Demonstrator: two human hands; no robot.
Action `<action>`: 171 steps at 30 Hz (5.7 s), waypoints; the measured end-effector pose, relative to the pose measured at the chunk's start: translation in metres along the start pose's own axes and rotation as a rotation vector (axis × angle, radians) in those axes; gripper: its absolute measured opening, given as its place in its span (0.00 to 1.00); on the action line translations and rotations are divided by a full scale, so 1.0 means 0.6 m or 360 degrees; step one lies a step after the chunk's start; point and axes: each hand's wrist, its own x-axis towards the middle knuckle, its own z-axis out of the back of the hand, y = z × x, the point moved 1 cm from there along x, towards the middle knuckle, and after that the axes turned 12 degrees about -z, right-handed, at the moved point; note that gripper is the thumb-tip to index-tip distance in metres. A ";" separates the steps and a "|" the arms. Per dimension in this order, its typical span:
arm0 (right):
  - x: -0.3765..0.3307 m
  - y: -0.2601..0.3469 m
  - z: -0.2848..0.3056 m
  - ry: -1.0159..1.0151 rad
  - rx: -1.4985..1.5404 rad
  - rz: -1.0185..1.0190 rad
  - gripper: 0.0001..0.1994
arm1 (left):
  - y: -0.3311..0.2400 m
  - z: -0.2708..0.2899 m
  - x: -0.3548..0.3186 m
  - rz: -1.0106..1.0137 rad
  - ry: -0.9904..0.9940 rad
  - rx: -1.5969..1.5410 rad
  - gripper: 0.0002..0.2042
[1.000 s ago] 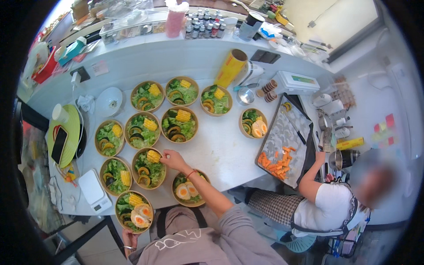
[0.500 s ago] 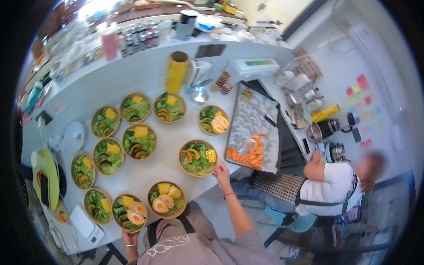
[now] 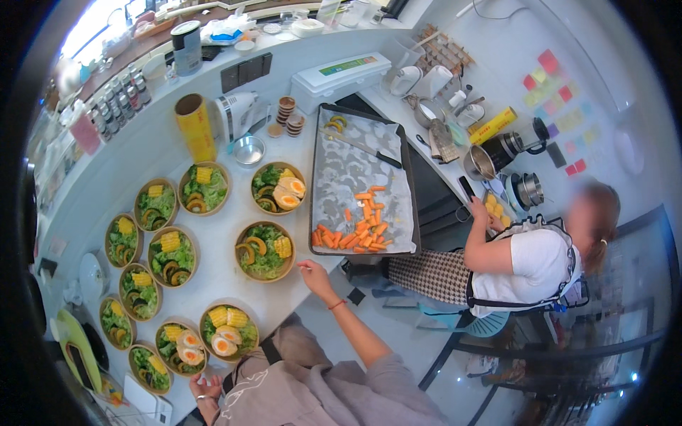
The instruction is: The person assembles multiple salad bowls by adding corn, sliced boiled eggs, and carrot sticks to bowls containing greens and other vegetables. A second person assists by placing additional toppings on the bowls.
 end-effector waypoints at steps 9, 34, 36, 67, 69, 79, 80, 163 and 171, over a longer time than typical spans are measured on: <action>0.029 0.089 0.121 -0.0246 -0.0033 0.0178 0.08 | 0.035 -0.080 -0.036 0.0003 0.0279 0.0411 0.26; 0.309 0.287 0.192 -0.0381 -0.0262 0.0686 0.09 | 0.071 -0.127 -0.084 -0.0442 -0.0313 0.0330 0.17; 0.259 0.205 0.231 -0.0408 -0.0233 0.0411 0.08 | 0.063 -0.153 -0.106 -0.0459 -0.0271 0.0354 0.25; 0.203 0.047 0.175 -0.0345 -0.1183 0.0459 0.17 | 0.093 -0.079 -0.149 -0.0884 0.0160 0.0340 0.17; 0.181 0.097 0.175 -0.0289 -0.0842 0.0384 0.16 | 0.099 -0.066 -0.152 -0.0876 0.0130 0.0301 0.17; 0.064 0.157 -0.092 0.0313 -0.1126 0.0954 0.09 | 0.080 -0.338 -0.280 -0.1996 0.1506 0.1838 0.10; 0.063 0.154 -0.102 0.0322 -0.1171 0.0949 0.12 | 0.085 -0.388 -0.291 -0.2211 0.1602 0.2048 0.09; 0.223 -0.020 0.234 0.0038 -0.1455 0.0496 0.14 | 0.163 -0.378 -0.244 -0.2520 0.1485 0.2134 0.16; 0.128 0.083 0.208 0.0064 -0.0435 0.0356 0.13 | 0.166 -0.347 -0.271 -0.2231 0.1542 0.1806 0.16</action>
